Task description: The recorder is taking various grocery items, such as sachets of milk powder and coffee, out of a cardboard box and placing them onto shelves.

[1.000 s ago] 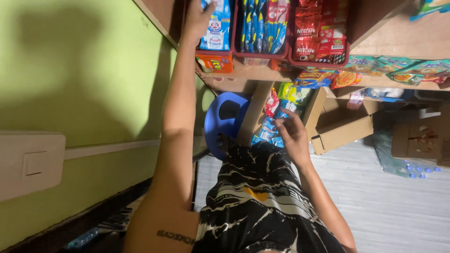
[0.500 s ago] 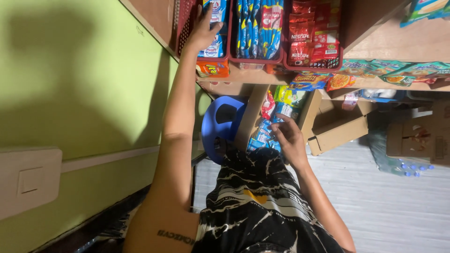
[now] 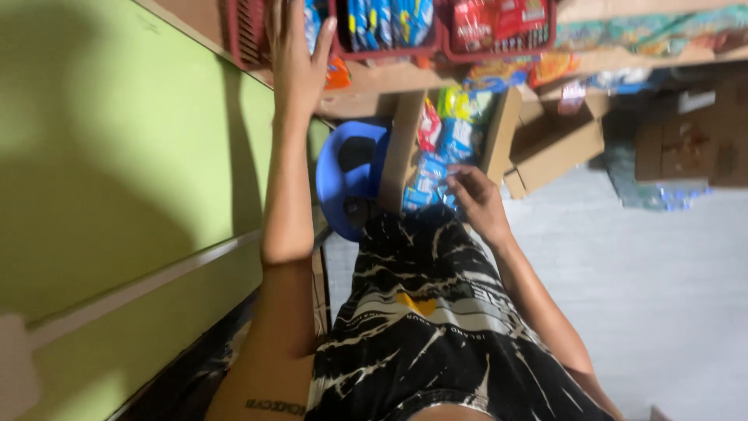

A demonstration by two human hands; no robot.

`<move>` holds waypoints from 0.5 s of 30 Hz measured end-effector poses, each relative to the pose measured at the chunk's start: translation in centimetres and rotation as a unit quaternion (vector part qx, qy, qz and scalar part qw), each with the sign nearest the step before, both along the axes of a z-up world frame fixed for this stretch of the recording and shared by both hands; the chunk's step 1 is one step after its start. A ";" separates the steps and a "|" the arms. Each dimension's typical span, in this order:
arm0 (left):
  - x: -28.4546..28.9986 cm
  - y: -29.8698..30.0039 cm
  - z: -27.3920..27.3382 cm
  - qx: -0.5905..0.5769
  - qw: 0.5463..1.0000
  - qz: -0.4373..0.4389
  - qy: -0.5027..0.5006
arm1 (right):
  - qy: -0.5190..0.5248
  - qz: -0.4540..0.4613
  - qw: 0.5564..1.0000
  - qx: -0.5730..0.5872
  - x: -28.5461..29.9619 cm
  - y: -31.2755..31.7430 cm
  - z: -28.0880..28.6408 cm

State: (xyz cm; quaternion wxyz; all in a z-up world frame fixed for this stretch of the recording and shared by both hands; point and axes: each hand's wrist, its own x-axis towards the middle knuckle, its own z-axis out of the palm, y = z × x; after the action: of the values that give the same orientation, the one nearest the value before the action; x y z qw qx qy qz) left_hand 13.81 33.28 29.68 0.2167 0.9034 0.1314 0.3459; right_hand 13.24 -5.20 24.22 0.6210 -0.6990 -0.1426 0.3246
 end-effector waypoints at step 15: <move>-11.2 -19.1 -12.8 -0.354 0.922 -0.055 0.150 | 0.057 -0.065 0.991 -0.104 -1.7 -5.5 -5.7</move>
State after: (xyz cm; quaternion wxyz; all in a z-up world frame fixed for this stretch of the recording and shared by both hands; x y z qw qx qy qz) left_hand 2.60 14.20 16.89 0.5186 0.8151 0.2258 0.1250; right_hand 11.54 -10.67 18.52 0.5721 -0.7478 -0.0273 0.3357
